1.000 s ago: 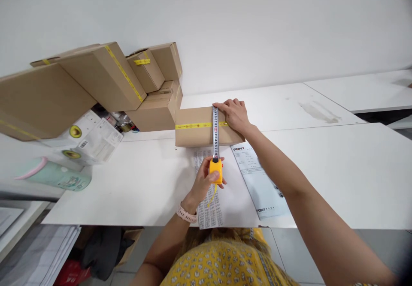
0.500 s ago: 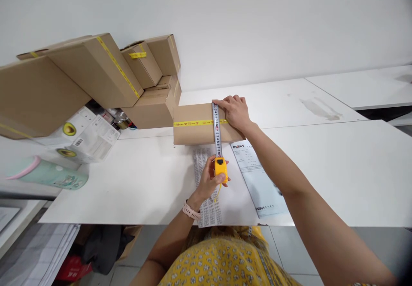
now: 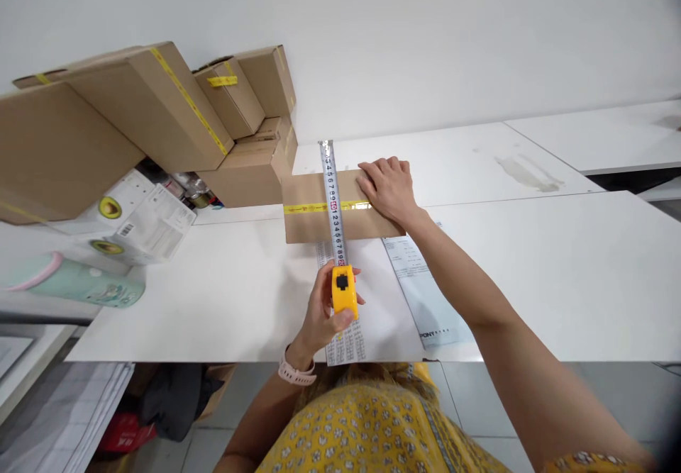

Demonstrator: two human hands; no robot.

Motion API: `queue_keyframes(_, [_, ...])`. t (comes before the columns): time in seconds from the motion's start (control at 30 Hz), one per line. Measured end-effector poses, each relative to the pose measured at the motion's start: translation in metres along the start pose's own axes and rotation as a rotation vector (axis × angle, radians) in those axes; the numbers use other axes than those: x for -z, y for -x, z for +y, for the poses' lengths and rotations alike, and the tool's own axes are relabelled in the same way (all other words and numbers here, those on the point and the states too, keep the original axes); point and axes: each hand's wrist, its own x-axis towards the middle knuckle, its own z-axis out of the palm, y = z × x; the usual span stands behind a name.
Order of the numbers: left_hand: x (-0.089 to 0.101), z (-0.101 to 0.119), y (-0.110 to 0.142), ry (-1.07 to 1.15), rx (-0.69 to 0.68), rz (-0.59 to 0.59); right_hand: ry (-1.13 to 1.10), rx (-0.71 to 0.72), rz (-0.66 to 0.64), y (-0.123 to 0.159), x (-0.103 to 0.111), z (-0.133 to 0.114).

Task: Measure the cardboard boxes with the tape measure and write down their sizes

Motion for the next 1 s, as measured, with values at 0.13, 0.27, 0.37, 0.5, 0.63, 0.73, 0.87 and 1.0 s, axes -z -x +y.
queue_keyframes(0.13, [0.003, 0.004, 0.031, -0.052, 0.131, -0.026, 0.019, 0.046, 0.103, 0.068, 0.009, -0.025])
queue_keyframes(0.27, [0.006, -0.006, 0.057, -0.108, 0.254, -0.071, -0.046, 0.055, 0.143, 0.14, 0.015, -0.045])
queue_keyframes(0.37, [0.012, -0.011, 0.07, -0.205, 0.379, -0.127, -0.249, -0.172, 0.197, 0.159, 0.033, -0.045])
queue_keyframes(0.5, [0.02, -0.007, 0.077, -0.348, 0.486, -0.284, -0.821, -0.534, 0.242, 0.148, 0.07, -0.032])
queue_keyframes(0.63, [0.023, 0.004, 0.079, -0.424, 0.474, -0.385, -1.084, -0.682, 0.221, 0.147, 0.085, -0.023])
queue_keyframes(0.73, [0.021, 0.009, 0.084, -0.484, 0.465, -0.43, -1.125, -0.749, 0.249, 0.161, 0.083, -0.021])
queue_keyframes(0.87, [0.014, 0.012, 0.09, -0.424, 0.489, -0.415, -1.179, -0.796, 0.262, 0.188, 0.079, -0.031])
queue_keyframes(1.0, [0.004, 0.007, 0.093, -0.314, 0.439, -0.291, -1.253, -0.757, 0.098, 0.219, 0.078, -0.07])
